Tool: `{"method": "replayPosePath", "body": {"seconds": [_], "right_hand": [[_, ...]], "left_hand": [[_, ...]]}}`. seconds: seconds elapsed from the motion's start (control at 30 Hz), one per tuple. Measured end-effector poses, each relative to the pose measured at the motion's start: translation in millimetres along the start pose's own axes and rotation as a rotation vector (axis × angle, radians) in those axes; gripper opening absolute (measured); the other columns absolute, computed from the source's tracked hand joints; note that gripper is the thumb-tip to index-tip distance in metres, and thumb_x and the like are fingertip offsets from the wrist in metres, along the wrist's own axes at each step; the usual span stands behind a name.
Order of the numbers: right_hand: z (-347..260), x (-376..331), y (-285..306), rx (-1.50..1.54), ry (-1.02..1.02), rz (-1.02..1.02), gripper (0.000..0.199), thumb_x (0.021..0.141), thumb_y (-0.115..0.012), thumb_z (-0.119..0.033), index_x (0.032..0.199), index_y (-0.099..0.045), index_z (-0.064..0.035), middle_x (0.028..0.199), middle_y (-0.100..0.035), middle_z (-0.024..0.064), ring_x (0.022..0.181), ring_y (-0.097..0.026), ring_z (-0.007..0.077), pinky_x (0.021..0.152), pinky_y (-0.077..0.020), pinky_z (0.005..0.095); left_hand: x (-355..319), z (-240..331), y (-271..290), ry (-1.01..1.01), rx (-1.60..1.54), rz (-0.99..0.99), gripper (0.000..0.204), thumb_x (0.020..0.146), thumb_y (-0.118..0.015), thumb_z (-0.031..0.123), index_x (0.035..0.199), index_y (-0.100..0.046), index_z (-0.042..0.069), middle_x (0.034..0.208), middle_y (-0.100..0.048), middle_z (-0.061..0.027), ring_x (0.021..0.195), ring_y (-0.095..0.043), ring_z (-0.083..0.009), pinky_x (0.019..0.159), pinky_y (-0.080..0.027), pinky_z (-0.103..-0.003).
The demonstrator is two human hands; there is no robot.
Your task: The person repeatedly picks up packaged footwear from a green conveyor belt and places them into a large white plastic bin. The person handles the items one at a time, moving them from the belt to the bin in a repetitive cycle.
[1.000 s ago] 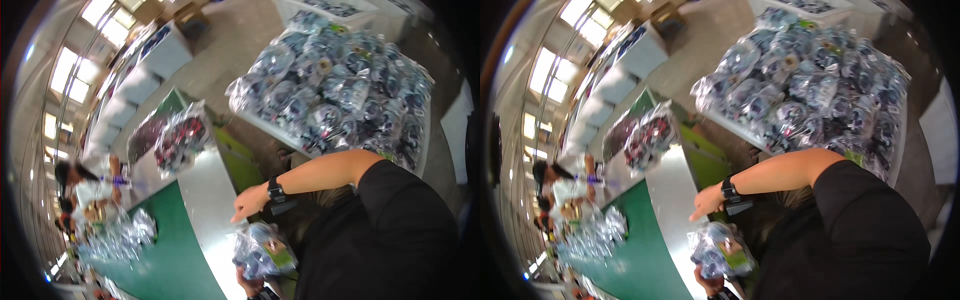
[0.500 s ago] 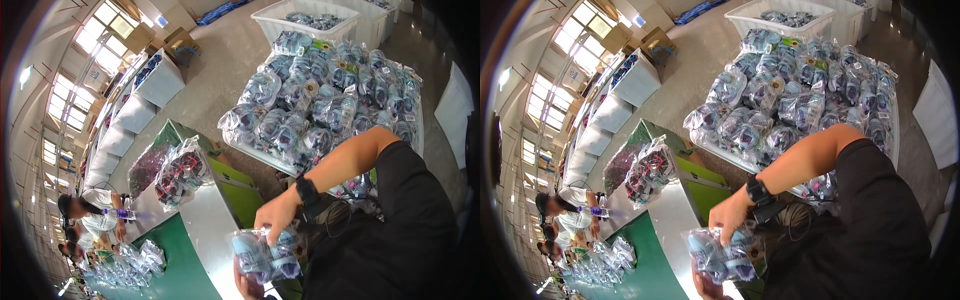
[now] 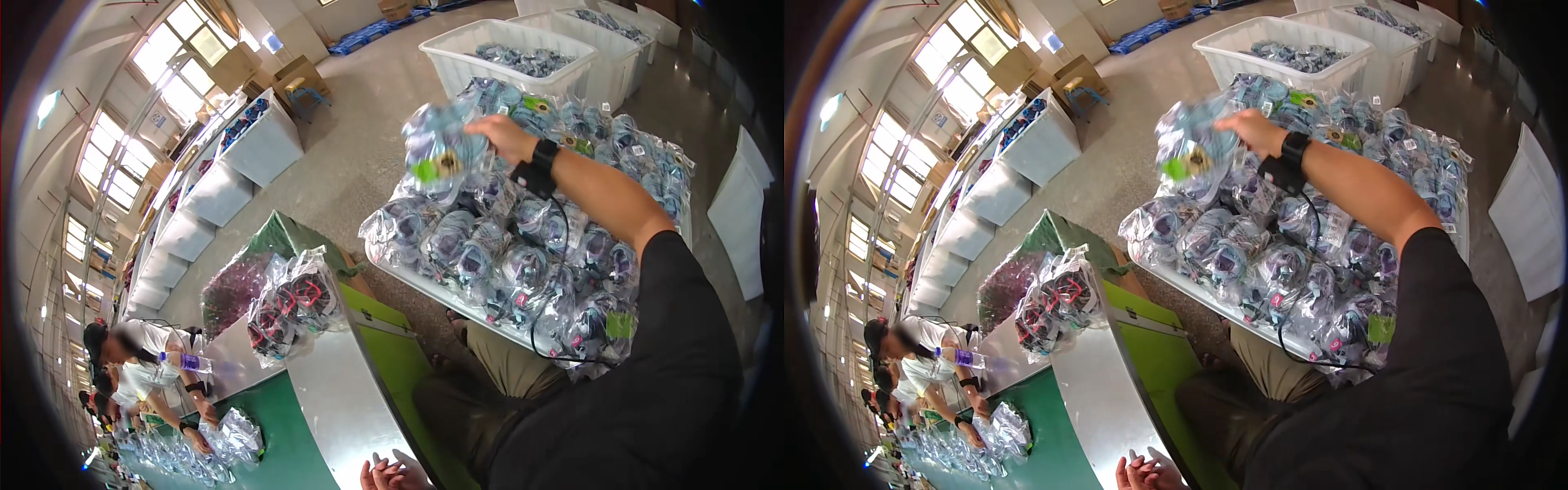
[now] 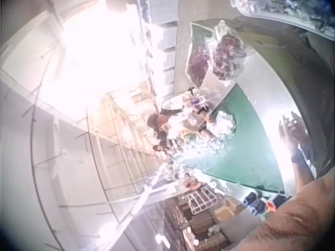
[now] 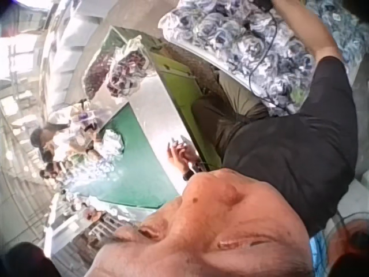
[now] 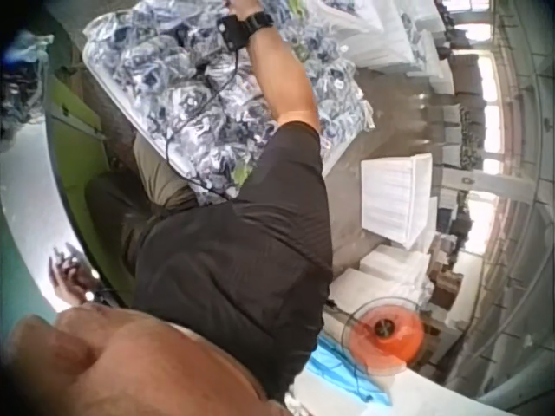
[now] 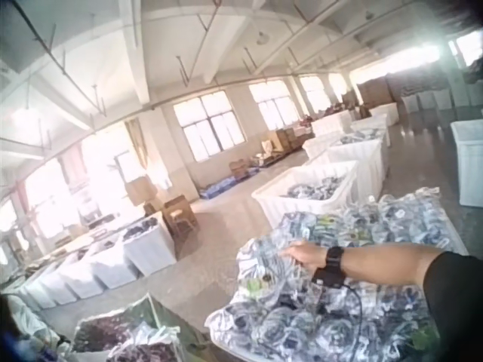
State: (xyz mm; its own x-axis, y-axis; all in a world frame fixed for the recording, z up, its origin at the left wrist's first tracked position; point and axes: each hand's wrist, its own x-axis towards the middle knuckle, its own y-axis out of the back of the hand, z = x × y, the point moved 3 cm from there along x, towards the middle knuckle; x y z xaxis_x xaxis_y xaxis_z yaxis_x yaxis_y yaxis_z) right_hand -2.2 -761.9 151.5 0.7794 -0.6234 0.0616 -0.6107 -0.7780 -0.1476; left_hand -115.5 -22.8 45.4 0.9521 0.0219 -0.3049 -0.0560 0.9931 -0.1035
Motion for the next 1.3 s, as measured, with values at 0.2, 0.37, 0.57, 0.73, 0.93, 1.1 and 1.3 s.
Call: {"method": "replayPosePath", "body": {"seconds": [0.2,0.37,0.57,0.73,0.93,1.1,1.3], "right_hand": [[38,42,55,-0.428,-0.158,0.506,0.046,0.084,-0.074,-0.035,0.106,-0.067,0.0047,0.088,-0.07,0.0108,0.077,-0.068,0.0193,0.058,-0.0547,0.0372],[63,33,65,-0.884,0.312,0.749,0.051,0.082,-0.071,-0.033,0.112,-0.065,0.0067,0.103,-0.073,0.0225,0.091,-0.072,0.0361,0.08,-0.0558,0.0435],[49,-20,-156,-0.555,0.385,-0.058,0.032,0.085,-0.069,-0.019,0.11,-0.066,0.0004,0.089,-0.072,0.0126,0.084,-0.069,0.0222,0.076,-0.054,0.0352],[69,-131,-337,-0.394,0.378,-0.626,0.023,0.088,-0.068,-0.02,0.101,-0.066,-0.0013,0.081,-0.068,0.0093,0.075,-0.064,0.0181,0.071,-0.0507,0.0341],[156,-252,-457,-0.403,0.295,-0.94,0.016,0.088,-0.063,-0.021,0.093,-0.07,-0.0066,0.08,-0.069,0.0106,0.076,-0.067,0.0255,0.071,-0.0517,0.0392],[168,-282,-475,-0.579,0.467,-0.834,0.014,0.087,-0.06,-0.02,0.088,-0.07,-0.01,0.088,-0.07,0.0093,0.082,-0.067,0.0328,0.072,-0.0527,0.0444],[175,-277,-474,-0.547,0.43,-0.807,0.014,0.087,-0.061,-0.022,0.082,-0.069,-0.0107,0.082,-0.068,0.0076,0.078,-0.067,0.0315,0.071,-0.0528,0.0439]], "left_hand": [[-5,4,3,0.02,0.038,0.01,0.047,0.101,-0.059,0.009,0.142,-0.042,-0.007,0.112,-0.063,-0.0216,0.085,-0.07,-0.0245,0.064,-0.058,-0.026],[-6,-1,-11,-0.013,-0.076,0.009,0.04,0.1,-0.059,0.007,0.137,-0.047,-0.005,0.112,-0.066,-0.0206,0.083,-0.069,-0.0219,0.065,-0.057,-0.024],[3,-19,2,-0.044,-0.058,0.034,0.04,0.102,-0.056,0.012,0.137,-0.048,-0.003,0.116,-0.065,-0.0189,0.091,-0.068,-0.0242,0.074,-0.059,-0.03],[14,-6,10,0.081,-0.007,-0.054,0.04,0.098,-0.063,0.012,0.133,-0.05,-0.003,0.111,-0.066,-0.0167,0.088,-0.07,-0.0185,0.069,-0.059,-0.025],[27,31,35,0.073,0.174,-0.186,0.04,0.101,-0.059,0.014,0.136,-0.051,-0.003,0.115,-0.07,-0.0131,0.095,-0.071,-0.0196,0.079,-0.057,-0.029],[65,69,109,-0.014,0.339,-0.037,0.039,0.099,-0.063,0.016,0.134,-0.056,0.0,0.112,-0.068,-0.0083,0.1,-0.065,-0.0146,0.083,-0.055,-0.029],[168,104,186,-0.088,0.553,0.267,0.045,0.093,-0.07,0.021,0.132,-0.058,0.002,0.111,-0.067,-0.0054,0.096,-0.062,-0.0114,0.076,-0.053,-0.027]]}}
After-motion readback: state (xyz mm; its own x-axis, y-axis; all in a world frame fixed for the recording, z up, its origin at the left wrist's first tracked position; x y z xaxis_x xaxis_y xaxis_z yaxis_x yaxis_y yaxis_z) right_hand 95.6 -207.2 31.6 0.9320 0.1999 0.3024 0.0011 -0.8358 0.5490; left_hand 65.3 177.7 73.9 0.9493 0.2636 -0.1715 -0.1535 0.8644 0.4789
